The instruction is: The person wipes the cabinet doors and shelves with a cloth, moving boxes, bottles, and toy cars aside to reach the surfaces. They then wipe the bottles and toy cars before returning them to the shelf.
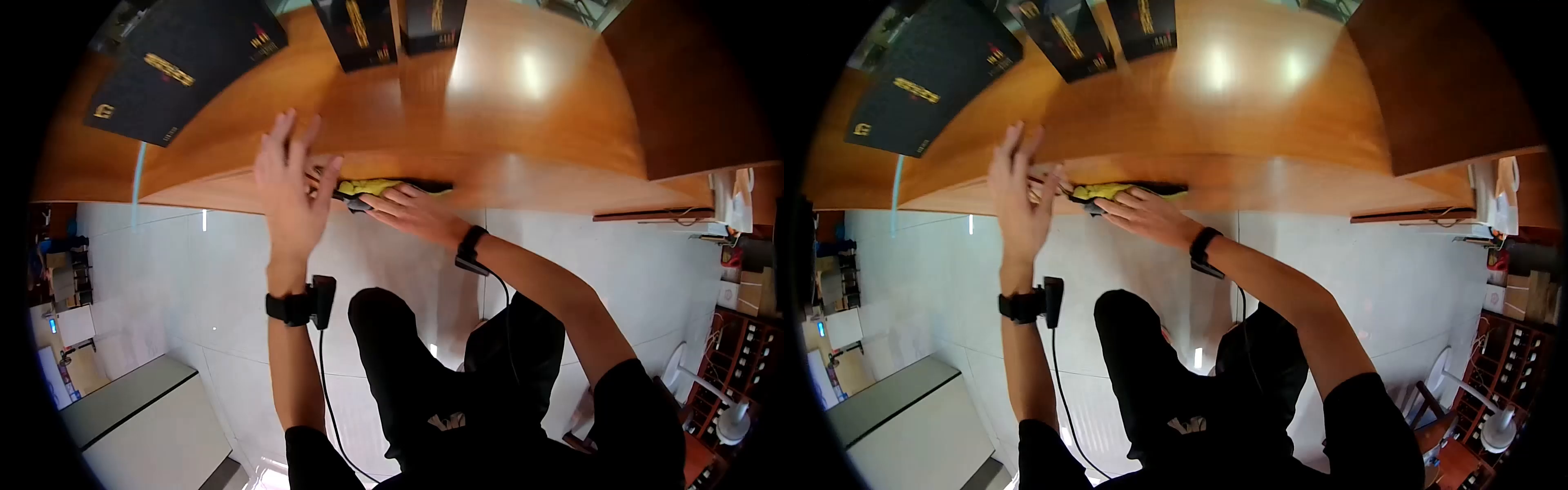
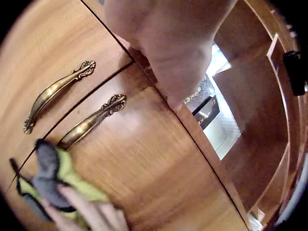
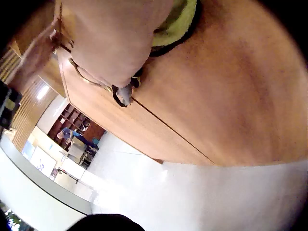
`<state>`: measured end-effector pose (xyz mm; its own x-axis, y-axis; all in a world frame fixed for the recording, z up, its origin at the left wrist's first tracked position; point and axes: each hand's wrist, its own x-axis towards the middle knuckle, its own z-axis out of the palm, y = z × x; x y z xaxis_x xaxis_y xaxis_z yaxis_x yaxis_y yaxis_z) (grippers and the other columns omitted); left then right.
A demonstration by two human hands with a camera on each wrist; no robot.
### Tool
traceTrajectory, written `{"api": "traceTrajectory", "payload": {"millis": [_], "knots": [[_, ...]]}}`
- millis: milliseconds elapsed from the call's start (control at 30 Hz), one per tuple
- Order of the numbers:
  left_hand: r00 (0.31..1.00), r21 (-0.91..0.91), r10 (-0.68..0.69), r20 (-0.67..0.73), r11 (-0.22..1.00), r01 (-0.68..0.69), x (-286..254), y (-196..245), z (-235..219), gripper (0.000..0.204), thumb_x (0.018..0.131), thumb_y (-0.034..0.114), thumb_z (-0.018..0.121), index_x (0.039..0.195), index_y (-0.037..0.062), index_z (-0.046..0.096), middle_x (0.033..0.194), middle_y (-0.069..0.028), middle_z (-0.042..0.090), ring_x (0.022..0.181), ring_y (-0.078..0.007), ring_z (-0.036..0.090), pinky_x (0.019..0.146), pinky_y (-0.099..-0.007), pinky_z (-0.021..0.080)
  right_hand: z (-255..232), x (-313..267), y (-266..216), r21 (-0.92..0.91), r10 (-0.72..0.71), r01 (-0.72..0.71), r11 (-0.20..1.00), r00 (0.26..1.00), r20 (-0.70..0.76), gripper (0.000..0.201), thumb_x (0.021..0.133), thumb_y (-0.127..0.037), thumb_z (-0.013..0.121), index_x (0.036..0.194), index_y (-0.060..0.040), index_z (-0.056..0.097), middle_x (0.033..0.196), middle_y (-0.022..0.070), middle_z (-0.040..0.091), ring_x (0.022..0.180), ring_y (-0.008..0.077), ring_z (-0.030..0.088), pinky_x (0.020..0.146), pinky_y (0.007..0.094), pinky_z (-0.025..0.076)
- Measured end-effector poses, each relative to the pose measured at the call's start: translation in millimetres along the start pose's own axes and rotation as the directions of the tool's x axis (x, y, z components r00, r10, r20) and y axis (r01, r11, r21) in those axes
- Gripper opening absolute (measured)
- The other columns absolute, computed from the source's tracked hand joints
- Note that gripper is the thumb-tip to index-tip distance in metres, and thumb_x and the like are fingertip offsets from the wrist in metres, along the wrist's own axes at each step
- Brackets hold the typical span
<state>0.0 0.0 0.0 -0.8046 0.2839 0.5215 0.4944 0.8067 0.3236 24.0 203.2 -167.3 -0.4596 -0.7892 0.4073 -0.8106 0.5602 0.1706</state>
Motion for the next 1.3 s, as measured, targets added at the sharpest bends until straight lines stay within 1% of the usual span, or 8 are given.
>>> {"api": "traceTrajectory", "payload": {"millis": [400,500,567,700,800,933,1033,1300], "knots": [[0.987,0.154,0.101,-0.125,0.985,-0.081,-5.5,-10.2,32.6,0.049,0.092,0.035,0.071,0.132,0.0094,0.062,0.143,-0.0101,0.053,0.134,-0.0283,0.045,0.11,-0.0435,0.027,202.8,-146.1,-9.0,-0.112,-0.157,0.23,0.967,0.879,0.45,0.028,0.089,-0.019,0.06,0.112,-0.0121,0.073,0.142,-0.0015,0.053,0.125,0.0153,0.047,0.108,0.0296,0.035],[0.992,0.142,0.093,-0.085,0.987,-0.081,-6.8,-8.0,30.6,0.05,0.092,0.036,0.071,0.133,0.0095,0.061,0.144,-0.0102,0.052,0.135,-0.0283,0.045,0.111,-0.0432,0.027,113.5,-139.7,19.7,-0.132,-0.126,0.18,0.975,0.933,0.337,0.032,0.091,-0.02,0.059,0.12,-0.0124,0.071,0.143,-0.0023,0.052,0.125,0.016,0.048,0.107,0.0299,0.037],[0.992,0.133,0.086,-0.095,0.988,-0.073,-2.0,-7.1,30.1,0.05,0.091,0.035,0.072,0.133,0.0099,0.061,0.145,-0.0101,0.051,0.135,-0.0282,0.044,0.111,-0.0431,0.027,51.8,-115.8,42.7,-0.126,-0.125,0.12,0.985,0.992,-0.028,0.035,0.09,-0.022,0.063,0.123,-0.0123,0.07,0.14,-0.0023,0.055,0.119,0.0175,0.051,0.1,0.0305,0.043],[0.989,0.147,0.105,-0.103,0.985,-0.089,-5.2,-10.5,31.7,0.05,0.091,0.034,0.073,0.133,0.0102,0.062,0.143,-0.0106,0.054,0.133,-0.0284,0.046,0.11,-0.0416,0.029,-56.2,-56.5,69.4,-0.163,-0.052,-0.032,0.986,0.87,-0.49,0.029,0.086,-0.026,0.072,0.113,-0.0178,0.069,0.135,-0.0036,0.063,0.101,0.0162,0.057,0.091,0.0315,0.049],[0.984,0.134,0.121,-0.133,0.986,-0.103,-2.7,-7.4,33.6,0.051,0.086,0.027,0.079,0.129,0.0058,0.064,0.138,-0.0142,0.058,0.128,-0.0305,0.052,0.103,-0.0383,0.042,-58.1,-55.6,67.9,0.021,0.028,-0.02,1.0,0.877,-0.48,0.029,0.086,-0.025,0.071,0.114,-0.0164,0.069,0.14,-0.004,0.059,0.106,0.0181,0.058,0.094,0.0325,0.048],[0.975,0.143,0.167,-0.146,0.979,-0.146,-0.4,-9.7,40.2,0.055,0.084,0.019,0.081,0.132,0.0015,0.059,0.139,-0.0161,0.057,0.129,-0.0297,0.053,0.107,-0.0412,0.041,42.2,-120.2,57.9,-0.139,-0.23,0.223,0.965,0.972,-0.042,0.016,0.088,-0.024,0.065,0.1,-0.0167,0.073,0.133,-0.0002,0.061,0.127,0.0214,0.049,0.106,0.0339,0.041],[0.965,0.11,0.19,-0.18,0.979,-0.172,2.7,-12.4,41.5,0.054,0.08,0.017,0.085,0.126,0.0001,0.063,0.136,-0.0165,0.059,0.125,-0.0305,0.056,0.104,-0.0392,0.048,112.4,-183.0,57.7,-0.133,-0.343,0.442,0.887,0.824,0.451,0.013,0.087,-0.022,0.063,0.088,-0.0166,0.074,0.128,-0.0001,0.063,0.135,0.024,0.041,0.113,0.0342,0.033],[0.961,0.188,0.237,-0.146,0.96,-0.208,-0.1,-21.9,39.8,0.052,0.086,0.019,0.08,0.128,-0.0008,0.058,0.138,-0.0149,0.061,0.13,-0.0308,0.052,0.108,-0.0418,0.038,87.7,-218.8,73.1,0.031,-0.26,0.262,0.965,0.929,0.264,0.014,0.084,-0.021,0.065,0.089,-0.0127,0.074,0.13,0.0055,0.06,0.134,0.0239,0.045,0.11,0.0343,0.038]]}}
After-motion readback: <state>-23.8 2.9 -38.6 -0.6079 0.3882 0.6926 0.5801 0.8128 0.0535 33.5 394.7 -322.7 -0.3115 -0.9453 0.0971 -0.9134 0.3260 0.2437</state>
